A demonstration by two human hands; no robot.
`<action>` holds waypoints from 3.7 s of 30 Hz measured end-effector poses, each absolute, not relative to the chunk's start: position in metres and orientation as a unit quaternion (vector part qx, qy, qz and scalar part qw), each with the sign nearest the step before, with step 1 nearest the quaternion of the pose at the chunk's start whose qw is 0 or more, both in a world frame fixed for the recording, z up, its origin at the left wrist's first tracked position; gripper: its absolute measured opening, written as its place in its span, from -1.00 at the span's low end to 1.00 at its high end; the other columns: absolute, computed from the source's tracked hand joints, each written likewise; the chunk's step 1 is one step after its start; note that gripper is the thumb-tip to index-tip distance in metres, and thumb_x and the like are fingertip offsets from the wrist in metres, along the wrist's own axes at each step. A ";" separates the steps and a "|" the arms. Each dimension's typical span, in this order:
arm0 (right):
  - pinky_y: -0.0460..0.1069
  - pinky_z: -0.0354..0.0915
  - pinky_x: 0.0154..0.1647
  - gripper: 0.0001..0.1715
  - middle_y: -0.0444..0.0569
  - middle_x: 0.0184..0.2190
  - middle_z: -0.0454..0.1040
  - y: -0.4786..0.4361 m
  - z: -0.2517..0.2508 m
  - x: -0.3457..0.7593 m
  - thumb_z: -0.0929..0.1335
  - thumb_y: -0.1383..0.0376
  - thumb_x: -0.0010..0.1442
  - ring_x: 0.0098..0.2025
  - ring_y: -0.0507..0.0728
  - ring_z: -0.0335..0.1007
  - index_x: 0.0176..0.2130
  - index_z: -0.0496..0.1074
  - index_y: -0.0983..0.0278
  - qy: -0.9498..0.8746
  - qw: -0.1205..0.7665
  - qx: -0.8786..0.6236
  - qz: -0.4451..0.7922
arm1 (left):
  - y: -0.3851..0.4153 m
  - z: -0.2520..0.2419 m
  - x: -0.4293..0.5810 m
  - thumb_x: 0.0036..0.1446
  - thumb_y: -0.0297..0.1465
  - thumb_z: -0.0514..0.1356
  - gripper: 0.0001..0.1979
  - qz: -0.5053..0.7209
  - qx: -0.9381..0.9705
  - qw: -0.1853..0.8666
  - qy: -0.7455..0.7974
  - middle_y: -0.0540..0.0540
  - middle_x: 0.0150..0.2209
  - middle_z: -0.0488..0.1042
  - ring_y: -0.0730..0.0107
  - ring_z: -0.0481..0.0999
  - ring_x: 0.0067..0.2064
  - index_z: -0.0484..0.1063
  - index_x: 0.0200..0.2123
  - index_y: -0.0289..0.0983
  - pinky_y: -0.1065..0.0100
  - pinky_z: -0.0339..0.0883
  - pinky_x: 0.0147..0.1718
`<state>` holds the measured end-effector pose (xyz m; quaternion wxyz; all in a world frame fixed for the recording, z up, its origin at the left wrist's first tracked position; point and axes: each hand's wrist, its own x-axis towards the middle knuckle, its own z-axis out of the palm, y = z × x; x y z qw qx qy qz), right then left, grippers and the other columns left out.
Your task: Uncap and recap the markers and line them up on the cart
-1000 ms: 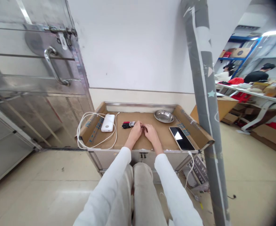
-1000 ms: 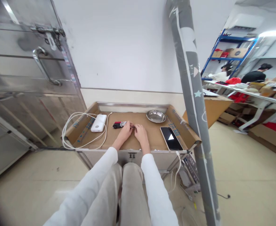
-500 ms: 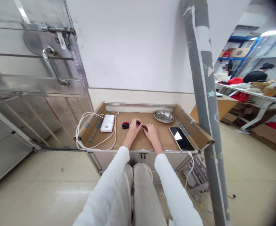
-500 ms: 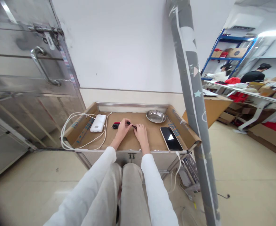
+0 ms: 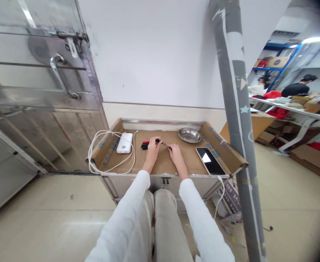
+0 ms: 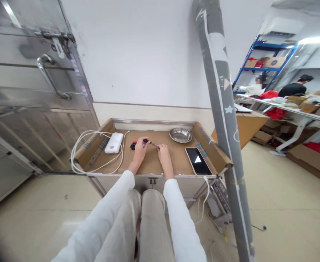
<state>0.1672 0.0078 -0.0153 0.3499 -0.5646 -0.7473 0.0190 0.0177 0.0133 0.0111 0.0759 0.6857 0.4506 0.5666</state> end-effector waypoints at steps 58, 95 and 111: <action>0.02 0.13 -0.09 -0.73 0.05 -0.26 0.46 0.000 -0.005 0.165 0.18 0.40 0.24 -0.18 0.17 0.27 -0.22 0.43 0.31 -0.731 0.306 -0.606 -0.071 | 0.013 0.003 0.029 0.22 -0.44 0.01 -0.88 0.256 0.752 -0.109 0.597 -0.21 -0.21 0.38 0.16 0.33 -0.12 0.31 -0.26 -0.34 0.20 0.18 -0.12; -0.01 0.11 -0.08 -0.70 0.04 -0.20 0.47 0.000 -0.005 0.161 0.16 0.45 0.20 -0.12 0.14 0.28 -0.19 0.42 0.31 -0.737 0.293 -0.609 -0.036 | -0.003 0.006 0.028 0.08 -0.44 0.06 -0.78 0.263 0.663 -0.131 0.689 -0.28 -0.19 0.38 0.05 0.35 -0.10 0.31 -0.19 -0.39 0.12 0.17 -0.08; 0.12 0.10 0.12 -0.51 -0.02 0.21 0.23 0.000 -0.008 0.160 0.10 0.29 0.30 0.17 0.17 0.14 0.19 0.19 0.17 -0.747 0.274 -0.605 -0.025 | 0.006 0.006 0.026 0.28 -0.50 -0.16 -0.72 0.315 0.681 -0.131 0.648 -0.27 -0.17 0.36 0.24 0.43 -0.13 0.27 -0.10 -0.44 0.34 0.34 -0.23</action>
